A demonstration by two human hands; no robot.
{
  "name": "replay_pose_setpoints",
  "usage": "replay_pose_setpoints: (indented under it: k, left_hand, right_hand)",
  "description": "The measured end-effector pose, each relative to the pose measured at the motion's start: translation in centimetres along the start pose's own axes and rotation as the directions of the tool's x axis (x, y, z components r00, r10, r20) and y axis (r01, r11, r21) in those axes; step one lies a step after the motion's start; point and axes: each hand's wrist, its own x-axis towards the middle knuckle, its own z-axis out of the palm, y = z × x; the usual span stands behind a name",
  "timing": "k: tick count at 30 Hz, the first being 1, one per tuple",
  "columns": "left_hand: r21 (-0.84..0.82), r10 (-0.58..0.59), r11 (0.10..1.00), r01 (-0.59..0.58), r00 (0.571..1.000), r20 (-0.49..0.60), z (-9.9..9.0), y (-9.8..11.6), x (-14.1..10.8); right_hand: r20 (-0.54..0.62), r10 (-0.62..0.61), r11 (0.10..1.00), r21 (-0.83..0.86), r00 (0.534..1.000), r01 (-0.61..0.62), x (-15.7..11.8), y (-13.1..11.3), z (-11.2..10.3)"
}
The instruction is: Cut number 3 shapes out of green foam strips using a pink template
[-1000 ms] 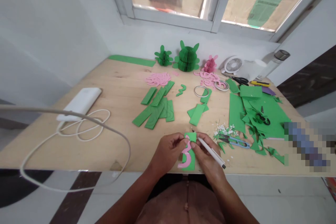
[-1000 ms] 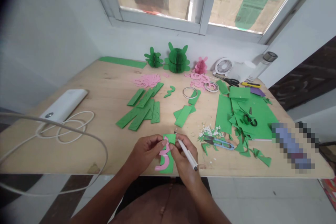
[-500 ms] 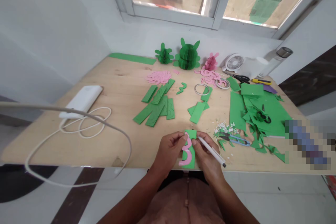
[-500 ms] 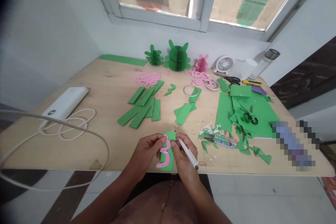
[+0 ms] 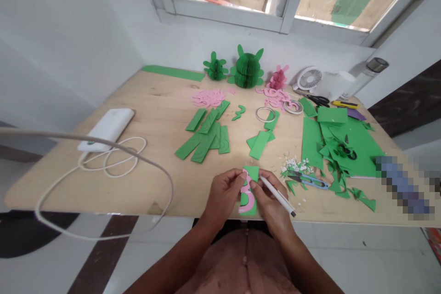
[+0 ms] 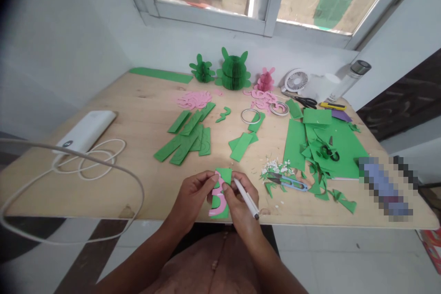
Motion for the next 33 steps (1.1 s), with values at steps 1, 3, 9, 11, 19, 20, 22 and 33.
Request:
replay_pose_setpoints:
  k: [1, 3, 9, 11, 19, 20, 22, 33]
  left_hand:
    - [-0.002, 0.003, 1.0, -0.003, 1.0, -0.001, 0.01, 0.01, 0.02]
    - [-0.001, 0.013, 1.0, -0.013, 1.0, -0.006, 0.01, 0.01, 0.07]
    - [-0.011, 0.027, 1.0, -0.027, 1.0, -0.014, 0.1, -0.03, 0.19]
    - [-0.024, 0.015, 1.0, -0.015, 1.0, -0.018, 0.15, 0.03, 0.18]
    - [-0.039, 0.015, 0.999, -0.015, 1.0, -0.014, 0.18, 0.2, 0.18]
    - [-0.04, 0.013, 0.999, -0.014, 1.0, -0.013, 0.17, 0.19, 0.2]
    - [-0.043, 0.01, 0.999, -0.01, 1.0, -0.013, 0.16, 0.17, 0.24]
    - [-0.072, -0.043, 0.997, 0.041, 0.999, -0.023, 0.16, 0.12, 0.16]
  right_hand:
    - [0.004, 0.006, 1.0, -0.001, 1.0, -0.006, -0.02, -0.08, -0.01]
    - [0.009, 0.012, 1.0, 0.002, 1.0, -0.012, -0.06, -0.18, -0.03]
    - [0.016, 0.018, 0.999, 0.027, 1.0, -0.018, -0.1, -0.11, -0.06]
    - [0.011, 0.026, 0.999, 0.047, 1.0, -0.026, -0.12, -0.07, 0.01]
    - [-0.008, 0.064, 0.99, 0.124, 0.998, -0.062, 0.12, 0.03, 0.38]
    - [-0.007, 0.057, 0.991, 0.121, 0.998, -0.056, 0.14, 0.07, 0.39]
    - [-0.008, 0.044, 0.993, 0.111, 0.999, -0.043, 0.14, 0.15, 0.38]
    - [-0.002, 0.026, 0.997, 0.07, 1.0, -0.026, 0.14, 0.18, 0.13]
